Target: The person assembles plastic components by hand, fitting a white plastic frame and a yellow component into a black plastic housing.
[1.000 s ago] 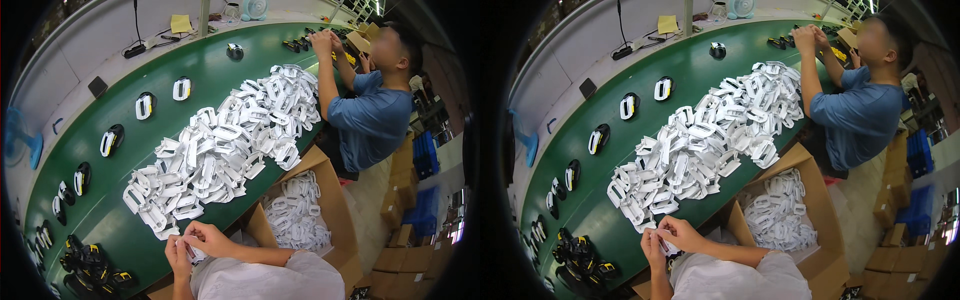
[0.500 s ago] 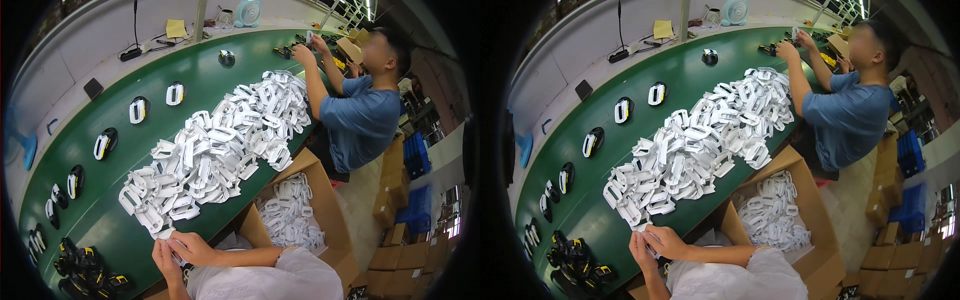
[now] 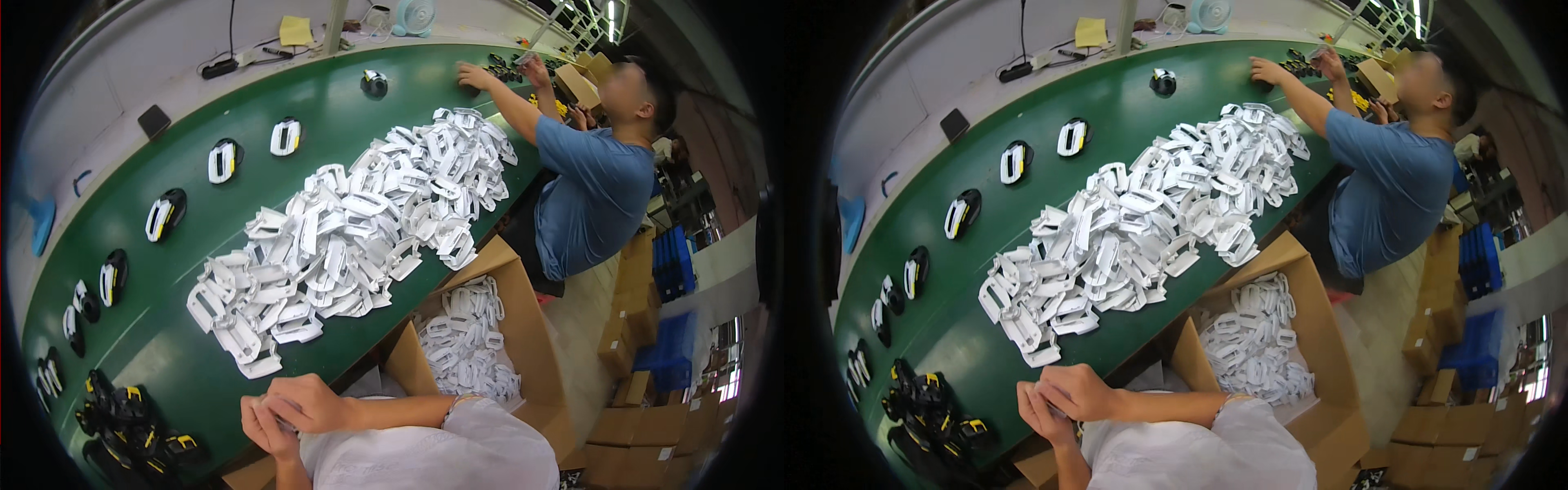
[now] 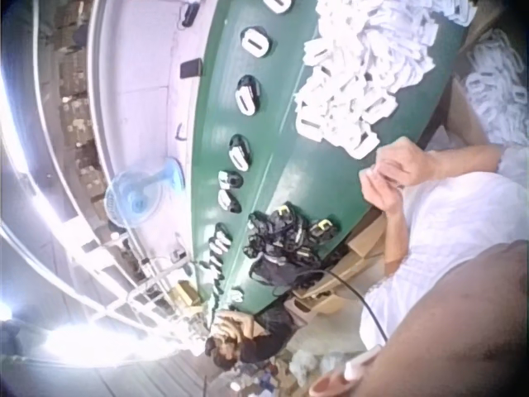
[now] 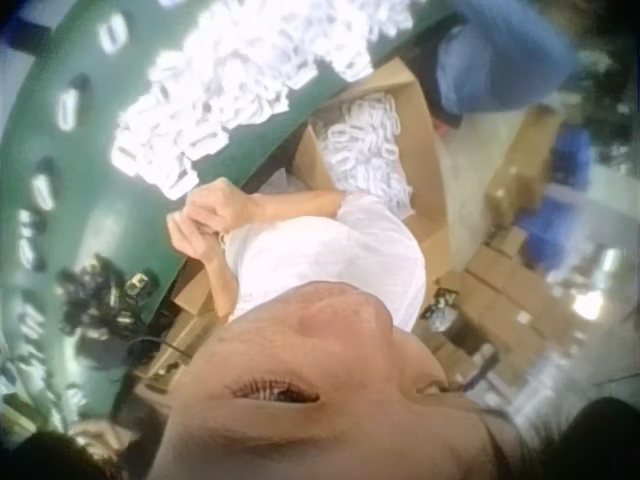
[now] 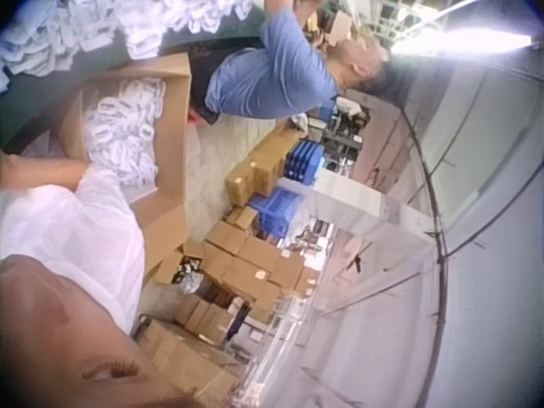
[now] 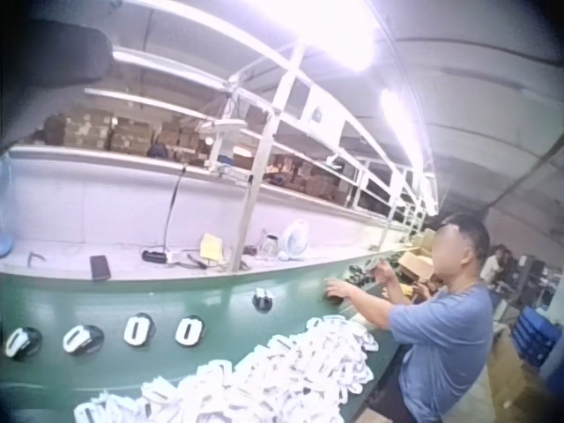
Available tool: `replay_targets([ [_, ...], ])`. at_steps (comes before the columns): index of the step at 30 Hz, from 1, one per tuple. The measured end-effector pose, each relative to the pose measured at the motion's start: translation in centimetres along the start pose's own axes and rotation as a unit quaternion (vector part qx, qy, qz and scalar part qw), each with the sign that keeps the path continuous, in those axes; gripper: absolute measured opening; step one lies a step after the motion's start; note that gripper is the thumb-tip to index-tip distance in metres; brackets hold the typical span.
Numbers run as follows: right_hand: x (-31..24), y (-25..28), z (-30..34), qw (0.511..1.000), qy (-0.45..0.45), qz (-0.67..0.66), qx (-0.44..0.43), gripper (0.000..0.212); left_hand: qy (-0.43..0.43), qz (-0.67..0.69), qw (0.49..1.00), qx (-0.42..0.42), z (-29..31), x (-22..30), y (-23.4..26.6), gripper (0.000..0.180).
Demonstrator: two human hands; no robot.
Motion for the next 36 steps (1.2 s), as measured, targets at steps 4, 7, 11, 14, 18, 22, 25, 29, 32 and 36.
replay_targets([
  [4, 0.5, 0.2, 0.1, 1.0, -0.014, 0.015, 0.023, 0.013, 0.018, -0.046, 0.999, 0.002, 0.1, -0.9, 0.2, 0.028],
  [7, 0.3, 0.1, -0.1, 0.999, -0.008, 0.035, 0.016, 0.013, 0.057, 0.018, 0.998, 0.014, -0.1, -1.2, -0.2, 0.028],
  [11, 0.1, -0.5, 0.4, 0.996, 0.069, 0.048, 0.018, 0.012, 0.084, 0.018, 0.996, -0.011, 0.2, -1.0, 0.1, 0.028],
  [14, 0.3, -0.4, 0.5, 0.999, 0.03, 0.03, 0.001, 0.011, 0.017, 0.036, 0.999, 0.019, 0.3, -0.7, -0.2, 0.029],
  [18, 0.2, -0.4, 0.2, 1.0, 0.005, -0.005, -0.002, 0.012, -0.011, 0.002, 0.999, 0.032, 0.5, -1.1, 0.2, 0.03],
  [22, 0.0, -0.7, 0.3, 0.997, -0.045, -0.061, 0.033, 0.013, -0.061, -0.099, 0.993, 0.031, 0.6, -0.5, 0.2, 0.03],
  [25, 0.1, -0.3, 0.0, 1.0, -0.014, -0.012, 0.011, 0.014, -0.012, -0.045, 0.998, 0.033, 0.4, -0.8, 0.0, 0.031],
  [29, 0.2, -0.2, 0.0, 0.999, 0.008, 0.038, 0.015, 0.014, 0.003, -0.026, 0.999, 0.022, 0.4, -1.1, 0.2, 0.031],
  [32, -0.3, -0.8, 0.4, 0.993, 0.097, 0.061, -0.009, 0.014, 0.018, 0.058, 0.998, 0.012, 0.5, -0.5, 0.1, 0.031],
  [36, -0.8, -0.5, -0.1, 0.994, 0.104, 0.027, 0.004, 0.014, 0.066, 0.07, 0.995, 0.022, 0.6, -0.5, -0.3, 0.031],
])
Point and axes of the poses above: each hand's wrist, its own z-axis away from the middle knuckle, its own y-axis out of the back of the hand, x = y × z, the point moved 1 cm from there along -z, towards the middle knuckle, and after that the axes turned 1 degree about -z, right-handed, at the moved point
